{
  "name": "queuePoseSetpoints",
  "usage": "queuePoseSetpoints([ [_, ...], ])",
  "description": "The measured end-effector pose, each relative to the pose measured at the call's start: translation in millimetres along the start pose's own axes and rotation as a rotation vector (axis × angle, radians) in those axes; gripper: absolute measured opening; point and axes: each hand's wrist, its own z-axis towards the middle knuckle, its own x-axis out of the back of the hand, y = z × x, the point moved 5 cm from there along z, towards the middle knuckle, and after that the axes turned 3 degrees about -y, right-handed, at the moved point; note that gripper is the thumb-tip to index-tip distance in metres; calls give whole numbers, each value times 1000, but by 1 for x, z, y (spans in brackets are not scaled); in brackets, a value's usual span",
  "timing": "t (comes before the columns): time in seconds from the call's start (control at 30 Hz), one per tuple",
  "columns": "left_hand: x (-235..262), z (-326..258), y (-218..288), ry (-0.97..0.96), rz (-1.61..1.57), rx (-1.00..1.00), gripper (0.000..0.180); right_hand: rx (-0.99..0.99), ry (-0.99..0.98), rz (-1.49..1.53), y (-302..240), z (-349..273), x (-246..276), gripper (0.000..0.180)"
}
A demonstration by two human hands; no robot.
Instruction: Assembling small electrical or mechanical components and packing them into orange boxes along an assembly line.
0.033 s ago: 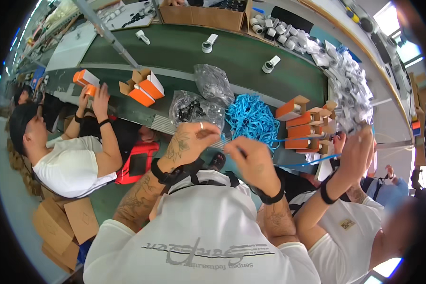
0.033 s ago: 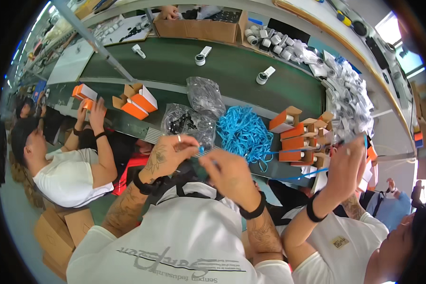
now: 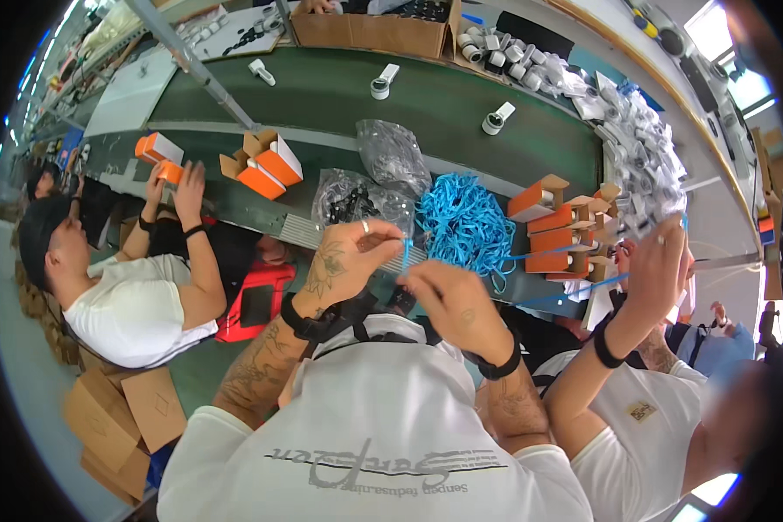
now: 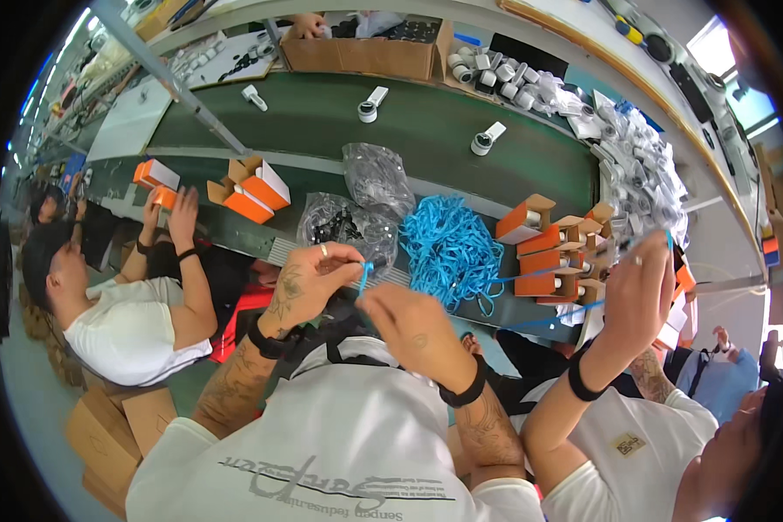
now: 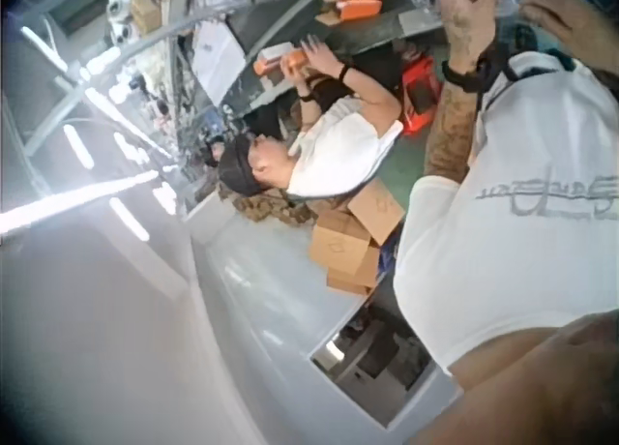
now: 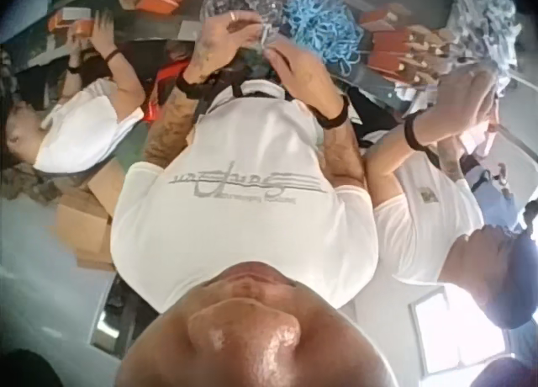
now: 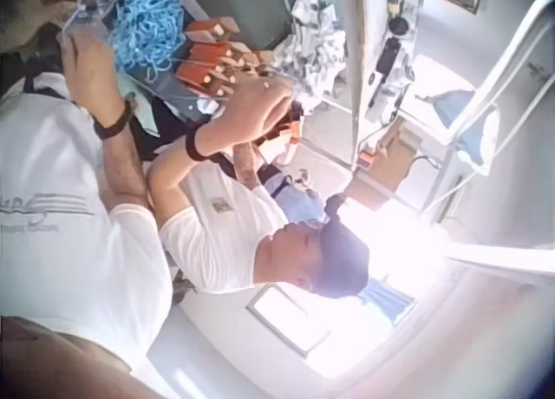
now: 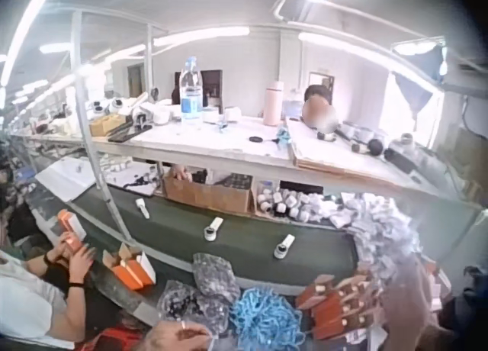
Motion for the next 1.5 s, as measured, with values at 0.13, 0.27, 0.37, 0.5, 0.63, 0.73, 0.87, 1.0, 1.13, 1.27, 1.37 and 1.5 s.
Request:
queuePoseSetpoints([
  [0.13,-11,2,11,-331,-381,83,20,-221,-43,210,58,-4,3,20],
  [0.27,-34,1,2,-301,393,51,17,-290,44,77,29,-9,28,22],
  [0.37,-32,11,-8,-148,-159,95,19,-160,23,111,43,-23,3,22],
  [0.5,-48,-4,-2,-545,-133,189,13,-408,-106,143,63,-24,29,20],
  [0.63,-46,1,-11,-55,473,-86,10,-321,-103,-110,32,-30,33,18],
  [0.73,-38,11,-24,-27,-303,83,10,-151,-85,-34,37,-34,22,16],
  [0.87,-54,-3,-6,-510,-87,71,12,-258,-128,194,64,-34,41,17],
  [1.0,-44,7,-4,-170,258,70,17,-275,-107,19,18,-22,39,14],
  [1.13,-30,1,-2,-437,-290,150,18,-355,-298,136,42,-21,28,16],
  [1.27,-38,1,6,-255,392,-78,15,-252,-89,-28,16,-12,28,15],
  [1.37,-26,6,-8,-96,-34,37,16,-206,-139,59,6,-12,12,15],
  [1.5,-36,-3,-6,-573,-205,71,14,-331,-167,28,57,-14,31,15],
])
